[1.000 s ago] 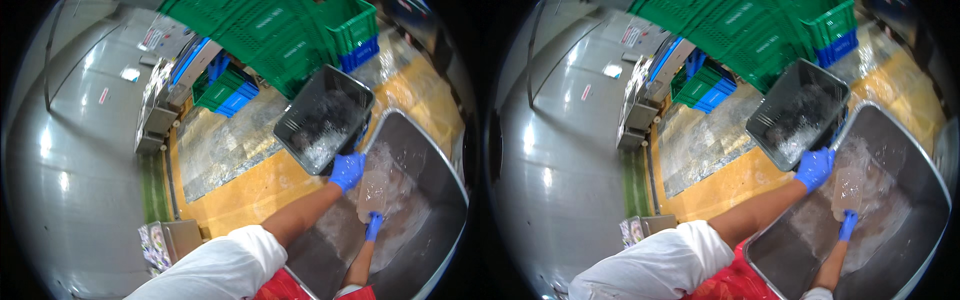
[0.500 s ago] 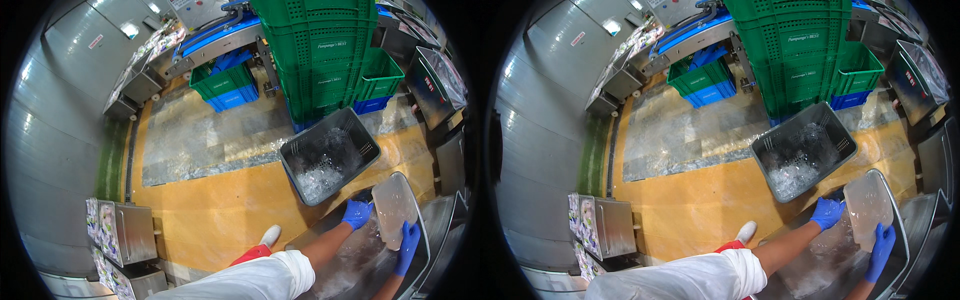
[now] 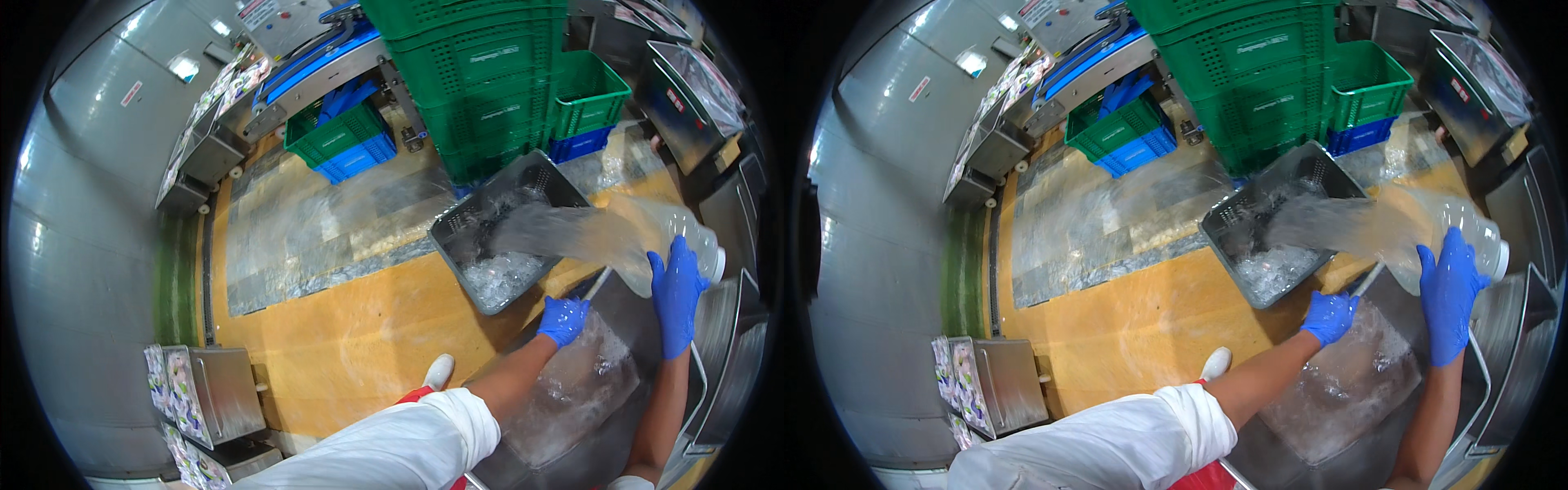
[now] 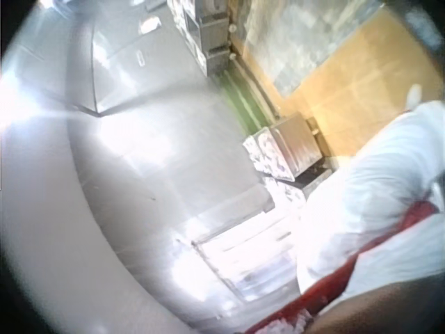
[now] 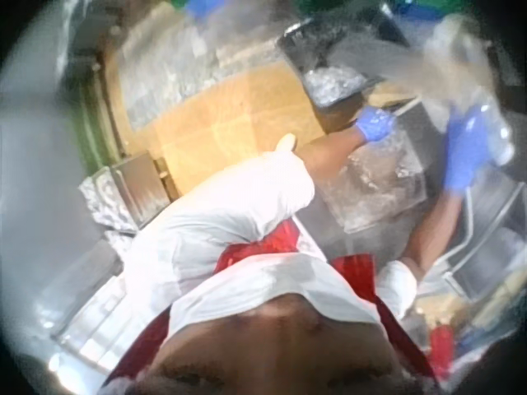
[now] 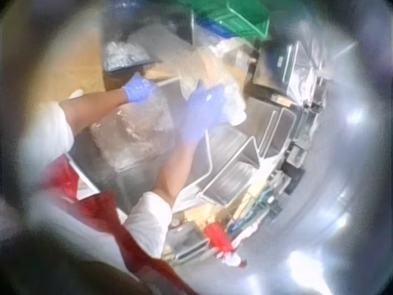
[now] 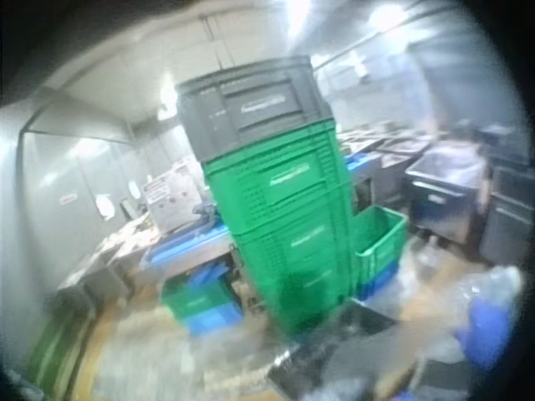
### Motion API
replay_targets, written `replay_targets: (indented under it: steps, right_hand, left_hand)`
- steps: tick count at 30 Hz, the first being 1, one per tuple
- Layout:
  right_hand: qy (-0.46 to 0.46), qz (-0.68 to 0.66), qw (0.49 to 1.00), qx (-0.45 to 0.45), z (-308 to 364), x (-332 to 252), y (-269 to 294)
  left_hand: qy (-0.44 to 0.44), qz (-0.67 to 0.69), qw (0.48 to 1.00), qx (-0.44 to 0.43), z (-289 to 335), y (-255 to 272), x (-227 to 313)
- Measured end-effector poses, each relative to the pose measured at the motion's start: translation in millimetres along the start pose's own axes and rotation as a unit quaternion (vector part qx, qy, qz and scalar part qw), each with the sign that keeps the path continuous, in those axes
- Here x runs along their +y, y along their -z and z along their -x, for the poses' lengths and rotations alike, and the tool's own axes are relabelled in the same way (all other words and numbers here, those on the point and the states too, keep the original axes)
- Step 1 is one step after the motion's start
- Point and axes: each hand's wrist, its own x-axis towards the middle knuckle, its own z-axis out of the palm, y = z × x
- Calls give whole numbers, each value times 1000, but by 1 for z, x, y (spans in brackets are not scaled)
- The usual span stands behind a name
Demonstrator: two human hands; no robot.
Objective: The person scoops ice from a metal tray into a black basket using a plastic scoop, then moves to a cart and transfers packaged frozen meat from one metal tray to another. The person wears blue gloves and a red apron throughout the task.
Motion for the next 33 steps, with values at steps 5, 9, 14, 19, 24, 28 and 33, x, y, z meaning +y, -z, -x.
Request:
replay_targets:
  steps: [5,9,14,19,24,28,33]
  right_hand:
    - [-95,-47,994,8,63,72,12]
    - [-220,-128,967,-24,241,176,-88]
    - [-480,-185,798,-313,527,165,-241]
    - [-585,-138,635,-485,623,26,-321]
    - [-577,-195,729,-314,578,-23,-417]
    - [-614,-285,681,-278,469,-4,-482]
    - [-632,-462,601,-159,390,3,-470]
  left_hand:
    - [-60,-87,994,4,-1,0,1]
    - [-110,-149,983,-18,-13,-4,7]
    - [-144,-232,962,19,-12,-6,5]
    - [3,-164,986,-4,-8,2,14]
    - [-23,-171,985,-2,-12,-12,23]
    - [-36,-136,990,0,-19,-18,32]
    - [1,-151,989,-7,-14,-3,17]
